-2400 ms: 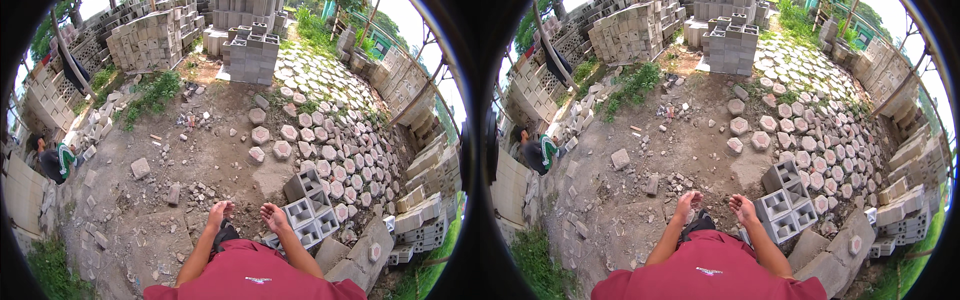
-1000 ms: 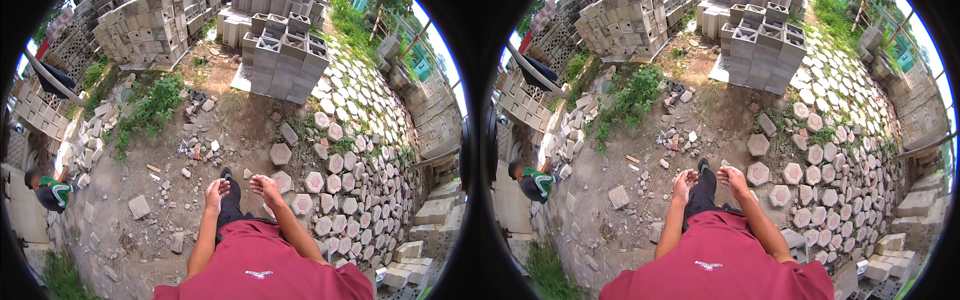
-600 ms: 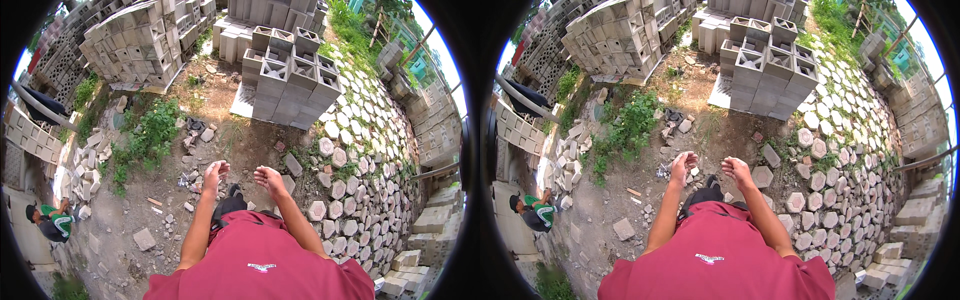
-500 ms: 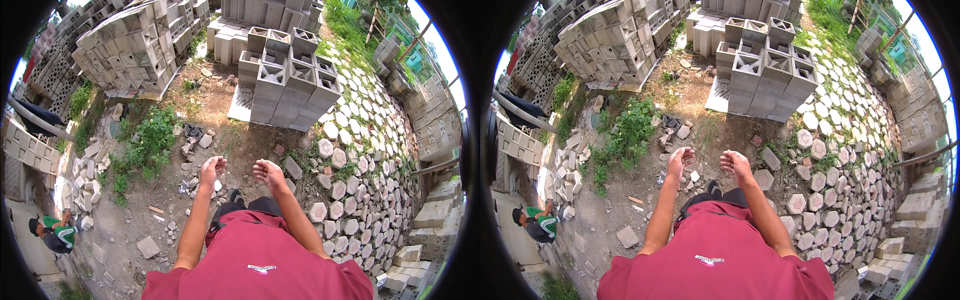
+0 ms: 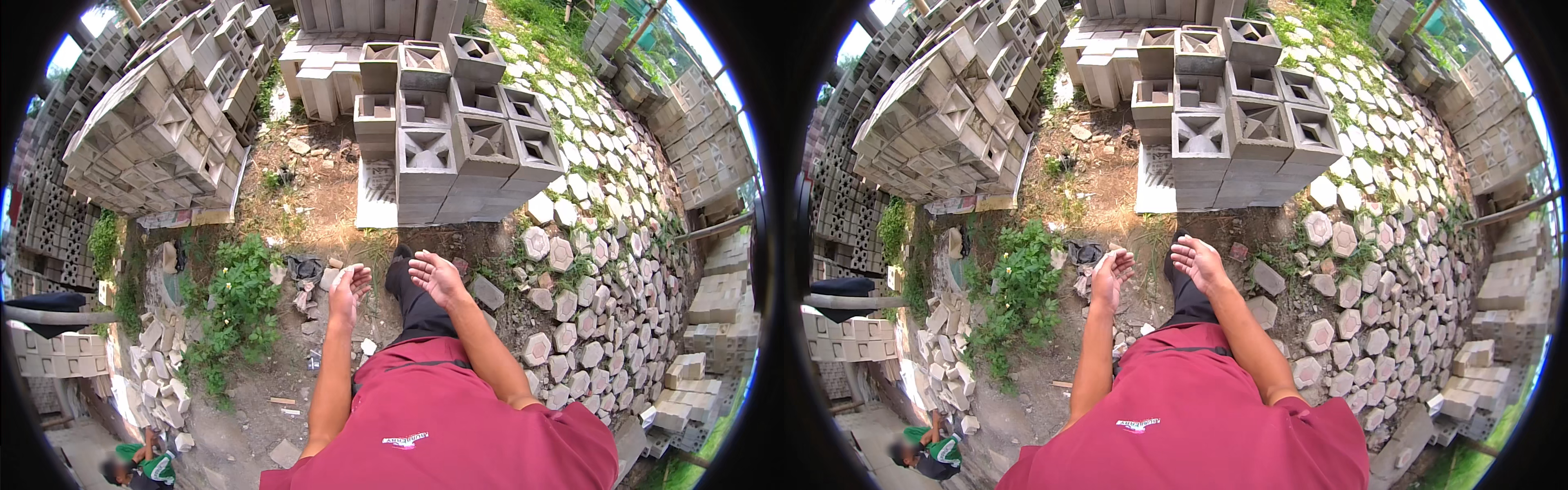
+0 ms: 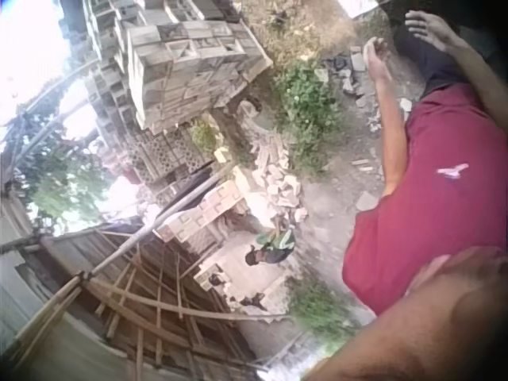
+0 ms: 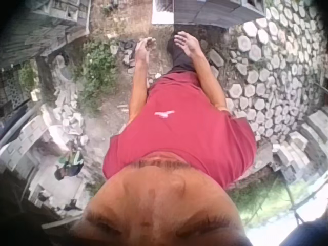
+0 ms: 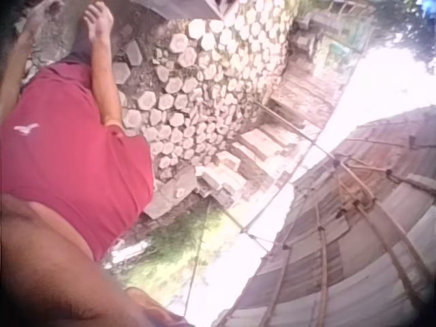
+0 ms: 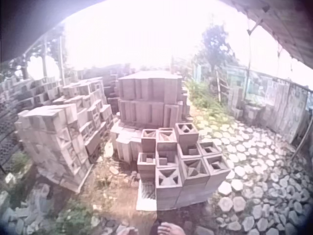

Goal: The person stacks grey decorative concrete bricks one by one on top of an existing pile in an outdoor workspace.

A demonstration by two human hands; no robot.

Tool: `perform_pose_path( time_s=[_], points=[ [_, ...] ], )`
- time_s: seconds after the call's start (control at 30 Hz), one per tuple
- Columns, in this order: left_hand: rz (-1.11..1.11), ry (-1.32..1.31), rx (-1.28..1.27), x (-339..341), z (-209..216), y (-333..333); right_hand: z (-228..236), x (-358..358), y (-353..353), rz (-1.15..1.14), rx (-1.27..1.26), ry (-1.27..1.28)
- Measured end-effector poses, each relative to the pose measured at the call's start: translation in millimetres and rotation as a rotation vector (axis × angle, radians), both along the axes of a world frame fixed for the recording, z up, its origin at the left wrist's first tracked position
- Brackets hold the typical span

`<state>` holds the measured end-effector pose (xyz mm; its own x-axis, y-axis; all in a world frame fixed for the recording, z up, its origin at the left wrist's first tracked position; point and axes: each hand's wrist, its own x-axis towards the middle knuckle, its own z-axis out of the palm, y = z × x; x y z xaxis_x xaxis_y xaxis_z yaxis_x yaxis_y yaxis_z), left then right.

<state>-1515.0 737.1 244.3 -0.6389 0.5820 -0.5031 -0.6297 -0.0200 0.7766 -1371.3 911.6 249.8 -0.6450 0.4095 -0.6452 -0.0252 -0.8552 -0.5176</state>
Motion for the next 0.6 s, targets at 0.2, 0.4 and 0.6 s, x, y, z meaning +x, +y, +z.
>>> perform_pose_path(
  time_s=[0.2,0.4,0.6],
  points=[
    [-0.098,0.0,-0.129,-109.4,39.1,103.3,24.3,-105.9,106.3,-0.087,-0.089,-0.022],
    [-0.17,0.127,-0.031,-199.4,99.2,208.7,70.2,-175.1,182.3,-0.084,-0.031,0.044],
    [-0.155,0.04,-0.017,-239.2,97.5,261.0,75.3,-217.4,217.8,-0.114,-0.044,0.01]
  ],
)
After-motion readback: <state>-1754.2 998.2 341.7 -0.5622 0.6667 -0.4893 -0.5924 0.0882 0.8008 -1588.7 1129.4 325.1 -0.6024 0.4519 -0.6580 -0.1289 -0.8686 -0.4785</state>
